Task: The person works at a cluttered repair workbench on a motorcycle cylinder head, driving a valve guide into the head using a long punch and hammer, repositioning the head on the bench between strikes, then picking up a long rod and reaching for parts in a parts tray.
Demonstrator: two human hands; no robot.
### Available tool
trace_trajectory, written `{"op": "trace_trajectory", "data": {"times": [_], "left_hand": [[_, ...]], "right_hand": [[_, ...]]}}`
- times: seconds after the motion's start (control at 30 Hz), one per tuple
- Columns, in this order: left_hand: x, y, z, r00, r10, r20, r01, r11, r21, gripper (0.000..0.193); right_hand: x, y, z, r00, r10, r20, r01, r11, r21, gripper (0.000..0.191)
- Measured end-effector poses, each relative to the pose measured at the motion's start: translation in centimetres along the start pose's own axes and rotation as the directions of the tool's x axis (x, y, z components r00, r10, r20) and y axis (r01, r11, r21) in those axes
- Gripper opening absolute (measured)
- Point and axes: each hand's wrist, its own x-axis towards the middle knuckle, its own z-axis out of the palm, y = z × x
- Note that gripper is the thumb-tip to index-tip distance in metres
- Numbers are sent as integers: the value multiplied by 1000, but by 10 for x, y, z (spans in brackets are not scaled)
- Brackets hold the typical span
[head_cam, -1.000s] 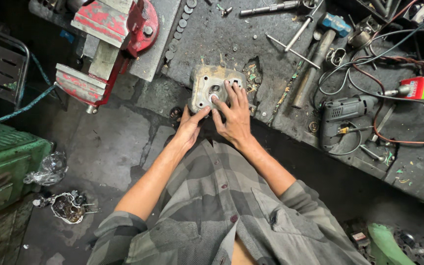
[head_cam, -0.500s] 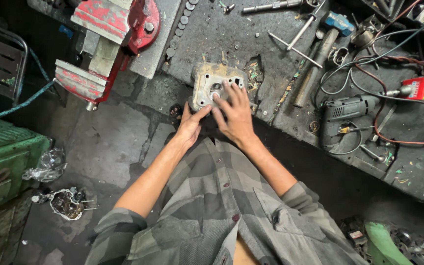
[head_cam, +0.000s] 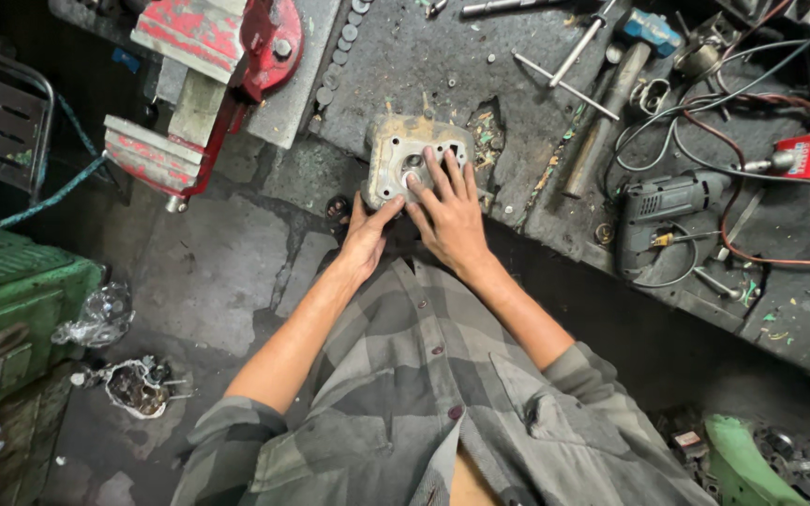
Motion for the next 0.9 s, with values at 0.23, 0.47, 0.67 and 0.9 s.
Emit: {"op": "trace_trajectory", "data": {"times": [0.23,0.47,0.67,0.9], "left_hand": [[6,-7,-1,989,141,45,-142,990,8,65],[2,-4,-1,998,-22,55,24,999,-38,68],[-10,16,13,995,-13,95,19,998,-66,61],[-3,92,54,936,74,344,-75,997,-11,47]], "right_hand": [[-3,14,-9,987,6,160,-29,990,141,43],[-17,14,16,999,-39,17,39,999,-21,52],[-7,6,1,997,-73,-27,70,994,-85,53],[90,46,-38,995,56,-81,-50,996,79,35]]}}
